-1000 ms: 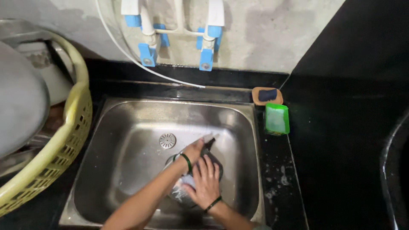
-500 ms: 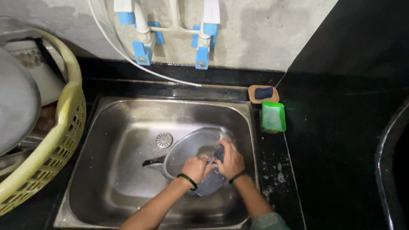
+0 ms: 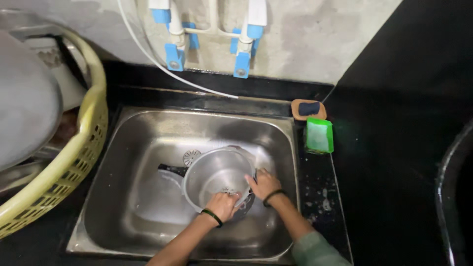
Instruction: The person scrubs the inside and outside of a pressure cooker using a scouring pad, then rinses the pot under a stream of water from a faucet.
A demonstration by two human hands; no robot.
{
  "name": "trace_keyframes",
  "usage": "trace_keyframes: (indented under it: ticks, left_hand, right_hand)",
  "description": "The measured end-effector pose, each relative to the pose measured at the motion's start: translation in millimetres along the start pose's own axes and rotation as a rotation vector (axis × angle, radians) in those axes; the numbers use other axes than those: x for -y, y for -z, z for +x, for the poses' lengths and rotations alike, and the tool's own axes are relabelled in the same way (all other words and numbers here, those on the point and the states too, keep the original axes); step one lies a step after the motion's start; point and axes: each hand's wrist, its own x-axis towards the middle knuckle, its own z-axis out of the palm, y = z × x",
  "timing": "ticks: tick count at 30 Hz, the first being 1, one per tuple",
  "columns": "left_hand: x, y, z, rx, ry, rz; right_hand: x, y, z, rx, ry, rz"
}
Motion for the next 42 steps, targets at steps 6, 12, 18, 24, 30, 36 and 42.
trace_keyframes:
  ticks: [6, 12, 18, 24, 30, 36, 42]
  left_hand:
    - [-0.8, 1.7, -5.6, 0.019, -0.015, -0.014]
    - [-4.2, 32.3, 7.8, 0.007, -0.006, -0.008]
    - [-10.7, 68.8, 10.2, -0.014, -0.159, -0.012]
    - [-16.4, 65.6, 10.9, 0.031, -0.182, 0.0]
    - [-10.9, 67.8, 17.0, 0.048, -0.154, -0.018]
    - [0.2, 67.4, 9.3, -0.034, -0.269, -0.109]
    - [-0.9, 62.2, 6.9, -0.003, -0.197, -0.111]
  right_hand:
    - [22.5, 30.4, -63.1, -0.301, 0.503, -0.198]
    - [10.0, 46.3, -59.8, -0.33, 0.639, -0.143]
    - [-6.3, 97.7, -31.3, -0.057, 0.613, 0.23]
    - [16.3, 90.9, -57.1, -0.055, 0.959, -0.043]
    - [8.1, 87.7, -28.6, -0.25, 0.827, 0.427]
    - [6.1, 73.0, -41.5, -0.086, 1.026, 0.174]
    - [-66.3, 5.2, 10.2, 0.055, 0.148, 0.814]
